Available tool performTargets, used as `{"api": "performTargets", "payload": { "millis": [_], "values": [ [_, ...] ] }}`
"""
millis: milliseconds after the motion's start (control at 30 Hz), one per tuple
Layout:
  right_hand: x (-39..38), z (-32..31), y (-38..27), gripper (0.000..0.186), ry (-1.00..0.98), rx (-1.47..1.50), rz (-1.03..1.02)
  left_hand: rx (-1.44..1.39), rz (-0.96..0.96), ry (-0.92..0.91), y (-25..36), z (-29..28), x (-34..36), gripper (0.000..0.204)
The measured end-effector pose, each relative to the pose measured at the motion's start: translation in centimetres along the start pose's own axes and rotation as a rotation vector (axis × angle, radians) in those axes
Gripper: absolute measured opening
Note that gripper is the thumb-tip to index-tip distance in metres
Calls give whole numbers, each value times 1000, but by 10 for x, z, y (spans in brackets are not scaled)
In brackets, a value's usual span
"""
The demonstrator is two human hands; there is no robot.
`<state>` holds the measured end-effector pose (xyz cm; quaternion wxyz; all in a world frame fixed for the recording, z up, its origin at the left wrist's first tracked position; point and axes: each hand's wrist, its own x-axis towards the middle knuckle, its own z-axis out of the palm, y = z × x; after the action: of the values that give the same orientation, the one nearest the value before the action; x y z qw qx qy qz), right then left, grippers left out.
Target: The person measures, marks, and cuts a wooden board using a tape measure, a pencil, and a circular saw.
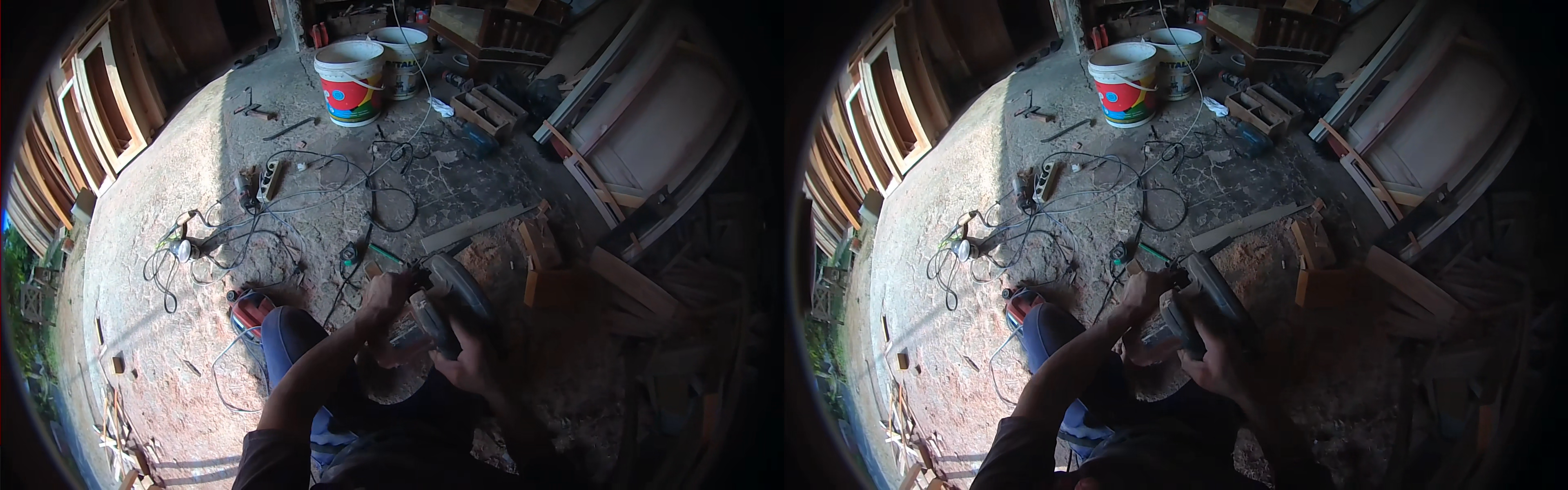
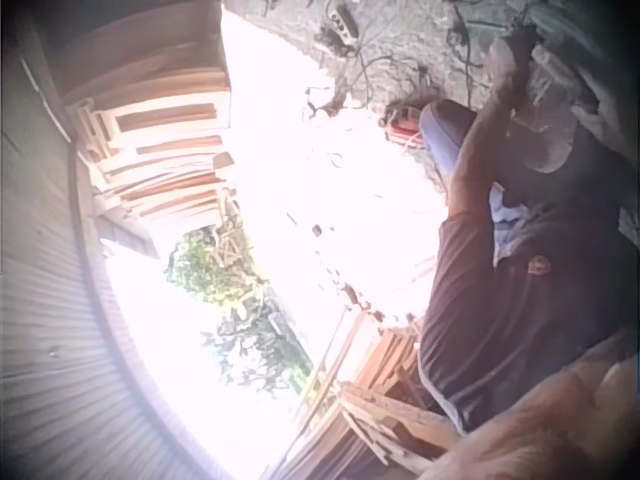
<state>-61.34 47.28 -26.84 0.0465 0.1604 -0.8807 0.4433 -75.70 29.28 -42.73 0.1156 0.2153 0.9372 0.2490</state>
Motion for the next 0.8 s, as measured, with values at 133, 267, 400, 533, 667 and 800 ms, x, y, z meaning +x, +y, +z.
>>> {"api": "performTargets", "payload": {
  "millis": [133,267,400,533,667,800],
  "values": [
    [-8,-14,4,55,20,192,106,-10,-86,-75,29,-38,-4,50],
    [-12,-18,4,62,-34,271,162,112,283,47,19,-42,-11,47],
    [-15,-4,15,59,3,267,92,213,263,6,18,-34,-12,28],
    [-18,-1,20,54,19,466,233,190,-81,-345,10,-55,-8,40],
    [-24,6,35,56,2,720,369,-47,-85,-154,-22,-33,-33,43],
    [-19,8,50,59,80,710,324,-293,-142,-69,-34,-20,-35,39]
  ]
}}
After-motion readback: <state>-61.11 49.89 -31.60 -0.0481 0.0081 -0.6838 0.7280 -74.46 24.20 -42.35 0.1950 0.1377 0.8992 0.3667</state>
